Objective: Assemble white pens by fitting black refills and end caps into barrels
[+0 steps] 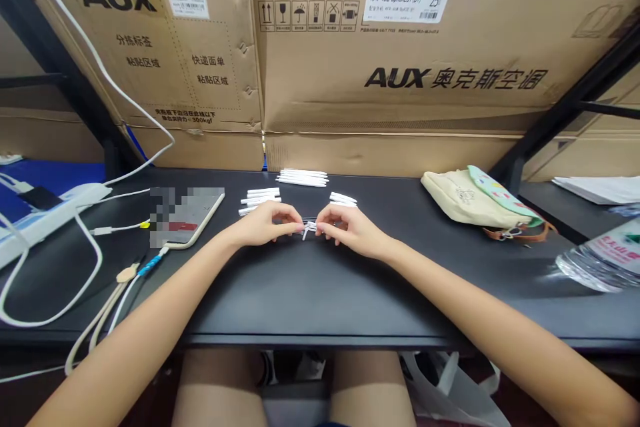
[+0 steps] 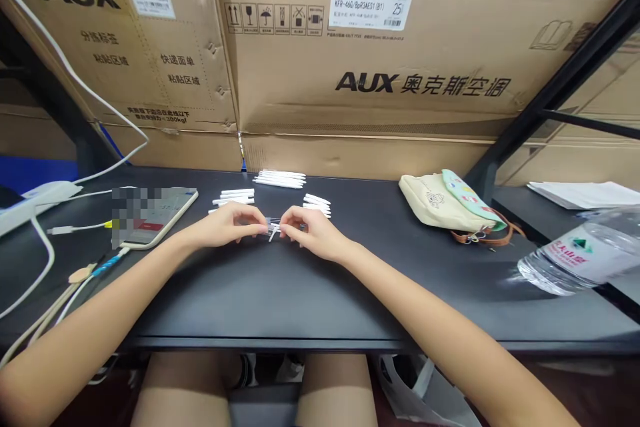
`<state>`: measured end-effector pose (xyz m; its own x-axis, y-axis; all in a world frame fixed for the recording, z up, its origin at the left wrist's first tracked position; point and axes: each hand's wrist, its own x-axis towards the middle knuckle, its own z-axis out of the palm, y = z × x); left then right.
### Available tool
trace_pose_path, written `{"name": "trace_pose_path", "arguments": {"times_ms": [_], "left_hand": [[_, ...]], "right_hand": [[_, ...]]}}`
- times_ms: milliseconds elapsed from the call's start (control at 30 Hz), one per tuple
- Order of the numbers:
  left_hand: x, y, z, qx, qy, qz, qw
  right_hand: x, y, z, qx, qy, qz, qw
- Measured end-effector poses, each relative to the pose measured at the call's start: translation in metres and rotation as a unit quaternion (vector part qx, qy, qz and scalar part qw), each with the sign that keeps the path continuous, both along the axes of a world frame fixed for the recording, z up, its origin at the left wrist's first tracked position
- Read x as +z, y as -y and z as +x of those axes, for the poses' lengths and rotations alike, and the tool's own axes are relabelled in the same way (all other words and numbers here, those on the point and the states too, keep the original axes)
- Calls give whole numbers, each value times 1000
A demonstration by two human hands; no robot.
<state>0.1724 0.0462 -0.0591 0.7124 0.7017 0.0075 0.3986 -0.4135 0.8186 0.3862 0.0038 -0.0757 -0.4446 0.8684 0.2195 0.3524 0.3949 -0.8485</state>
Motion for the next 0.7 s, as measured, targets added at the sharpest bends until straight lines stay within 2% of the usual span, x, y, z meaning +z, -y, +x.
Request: {"name": "trace_pose_path", "arguments": {"times_ms": [367, 567, 700], "left_hand": [[-1, 1, 3, 16, 65, -50, 996], [-1, 0, 2, 33, 73, -51, 995], [-2, -1, 2, 26, 64, -52, 996]], "right_hand": [[-1, -3, 3, 7, -8, 21, 1000], [-3, -2, 0, -51, -37, 30, 998], [-1, -2, 3, -38, -17, 46, 998]]}}
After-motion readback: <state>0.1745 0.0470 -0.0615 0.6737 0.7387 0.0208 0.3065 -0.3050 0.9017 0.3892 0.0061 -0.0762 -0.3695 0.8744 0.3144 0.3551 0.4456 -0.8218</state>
